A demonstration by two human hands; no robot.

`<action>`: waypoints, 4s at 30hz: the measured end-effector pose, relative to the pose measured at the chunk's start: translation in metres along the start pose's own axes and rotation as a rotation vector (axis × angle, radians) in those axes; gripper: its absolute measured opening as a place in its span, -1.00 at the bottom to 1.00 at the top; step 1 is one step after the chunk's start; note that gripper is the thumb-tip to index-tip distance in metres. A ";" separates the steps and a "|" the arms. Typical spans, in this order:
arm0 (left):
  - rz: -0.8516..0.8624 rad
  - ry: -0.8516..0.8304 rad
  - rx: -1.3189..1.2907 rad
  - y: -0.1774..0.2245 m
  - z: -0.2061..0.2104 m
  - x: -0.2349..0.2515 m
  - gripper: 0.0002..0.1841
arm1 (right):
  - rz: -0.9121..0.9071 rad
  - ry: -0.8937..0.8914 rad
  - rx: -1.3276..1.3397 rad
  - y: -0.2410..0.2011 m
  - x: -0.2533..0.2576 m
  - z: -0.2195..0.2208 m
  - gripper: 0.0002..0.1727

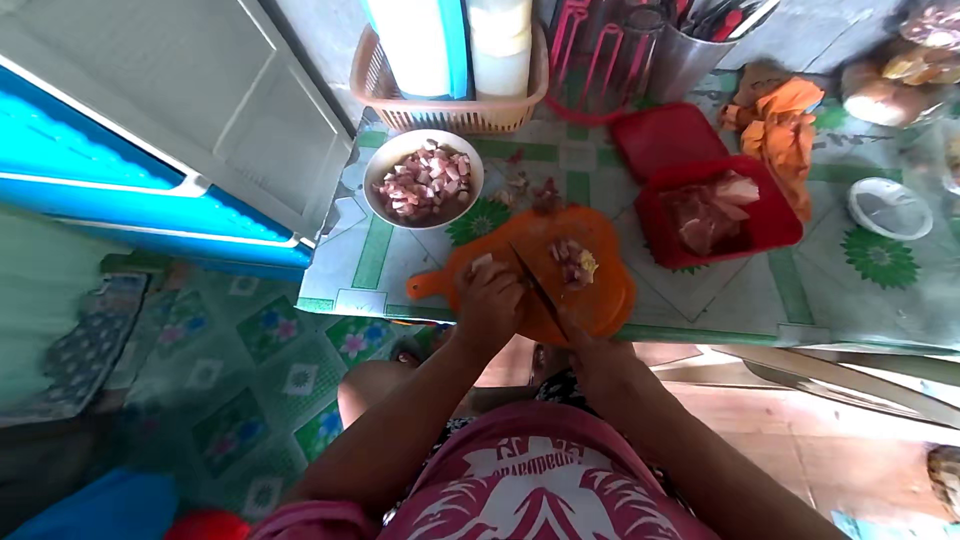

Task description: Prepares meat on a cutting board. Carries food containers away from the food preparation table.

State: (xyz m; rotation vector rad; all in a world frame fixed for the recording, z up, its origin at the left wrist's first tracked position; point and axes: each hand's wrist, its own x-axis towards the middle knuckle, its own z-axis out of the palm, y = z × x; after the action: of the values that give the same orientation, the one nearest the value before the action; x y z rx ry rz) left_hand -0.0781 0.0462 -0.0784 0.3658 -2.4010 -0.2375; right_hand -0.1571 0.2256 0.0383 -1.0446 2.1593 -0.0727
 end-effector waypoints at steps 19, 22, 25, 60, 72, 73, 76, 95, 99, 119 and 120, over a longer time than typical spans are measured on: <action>0.006 0.103 0.075 0.001 0.003 -0.005 -0.85 | -0.055 -0.033 0.035 0.038 -0.001 -0.030 -0.28; -0.003 0.120 0.088 0.002 0.002 -0.007 -0.88 | -0.079 -0.010 0.038 0.032 -0.003 -0.037 -0.29; -0.001 0.123 0.081 0.002 0.002 -0.007 -0.87 | -0.073 0.033 0.041 0.021 -0.008 -0.036 -0.29; 0.104 0.026 0.070 -0.003 -0.005 -0.014 -0.91 | -0.004 -0.074 -0.109 0.013 -0.018 0.000 -0.26; 0.130 0.056 0.151 -0.003 -0.003 -0.013 -0.91 | -0.032 -0.008 -0.099 -0.009 0.022 -0.001 -0.19; 0.112 0.076 0.171 -0.002 0.000 -0.012 -0.90 | -0.036 -0.005 -0.090 -0.002 0.015 0.001 -0.22; 0.077 0.125 0.173 -0.002 0.002 -0.016 -0.90 | -0.037 0.001 -0.047 0.019 -0.007 0.004 -0.28; -0.165 -0.606 -0.166 0.021 -0.059 0.050 -0.79 | -0.134 0.009 0.546 0.061 -0.029 -0.026 -0.26; -0.174 -0.729 -0.193 0.032 -0.048 0.064 -0.78 | -0.133 0.059 0.617 0.067 -0.033 -0.026 -0.24; -0.300 -0.286 0.064 -0.060 -0.103 0.116 -0.68 | -0.271 0.359 0.831 0.072 -0.028 0.000 -0.18; -0.348 -0.312 0.130 -0.078 -0.106 0.120 -0.64 | -0.265 0.358 0.807 0.072 -0.030 0.000 -0.19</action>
State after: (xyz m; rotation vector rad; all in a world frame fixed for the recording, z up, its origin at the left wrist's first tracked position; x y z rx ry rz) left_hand -0.0798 -0.0738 0.0536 0.8656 -2.6526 -0.3142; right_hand -0.1926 0.2945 0.0313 -0.8472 1.9601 -1.2223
